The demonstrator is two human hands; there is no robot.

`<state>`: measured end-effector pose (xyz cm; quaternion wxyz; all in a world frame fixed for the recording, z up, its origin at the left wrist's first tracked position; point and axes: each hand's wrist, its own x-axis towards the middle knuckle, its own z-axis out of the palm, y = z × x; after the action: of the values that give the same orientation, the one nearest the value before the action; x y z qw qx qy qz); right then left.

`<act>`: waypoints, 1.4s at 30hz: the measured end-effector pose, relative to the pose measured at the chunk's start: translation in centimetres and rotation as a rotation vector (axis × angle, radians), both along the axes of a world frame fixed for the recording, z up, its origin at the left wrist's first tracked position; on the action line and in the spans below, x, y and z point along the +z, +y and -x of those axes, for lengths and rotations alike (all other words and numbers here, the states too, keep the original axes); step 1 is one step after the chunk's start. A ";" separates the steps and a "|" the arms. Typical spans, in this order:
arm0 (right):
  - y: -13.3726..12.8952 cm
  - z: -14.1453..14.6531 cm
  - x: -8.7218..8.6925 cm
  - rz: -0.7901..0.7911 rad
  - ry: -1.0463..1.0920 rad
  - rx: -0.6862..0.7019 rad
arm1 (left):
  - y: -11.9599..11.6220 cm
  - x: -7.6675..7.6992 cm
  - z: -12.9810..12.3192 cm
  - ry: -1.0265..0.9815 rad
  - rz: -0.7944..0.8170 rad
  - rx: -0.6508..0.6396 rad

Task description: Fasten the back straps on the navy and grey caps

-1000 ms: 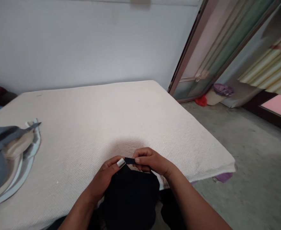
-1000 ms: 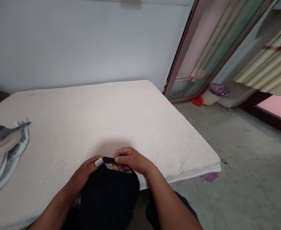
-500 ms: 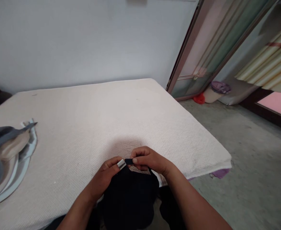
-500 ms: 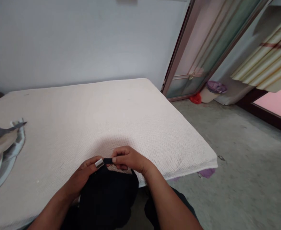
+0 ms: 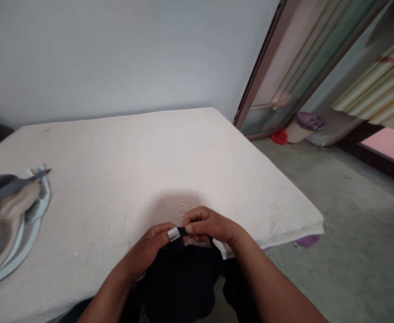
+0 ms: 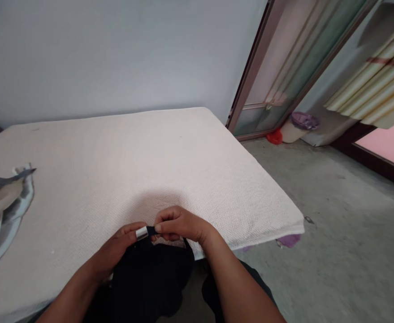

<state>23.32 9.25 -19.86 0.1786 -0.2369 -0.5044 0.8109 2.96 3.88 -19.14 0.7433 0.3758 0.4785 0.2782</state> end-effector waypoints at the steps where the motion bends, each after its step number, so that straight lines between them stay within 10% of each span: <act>1: 0.0 0.0 0.0 0.006 0.010 0.004 | 0.0 0.0 0.0 0.009 0.005 -0.015; 42: -0.2 0.9 -0.5 0.043 0.097 -0.050 | -0.3 0.2 -0.7 -0.142 0.046 0.041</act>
<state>22.40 9.02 -20.31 0.2179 -0.2135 -0.4714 0.8275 3.62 3.58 -18.92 0.7780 0.3280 0.4385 0.3081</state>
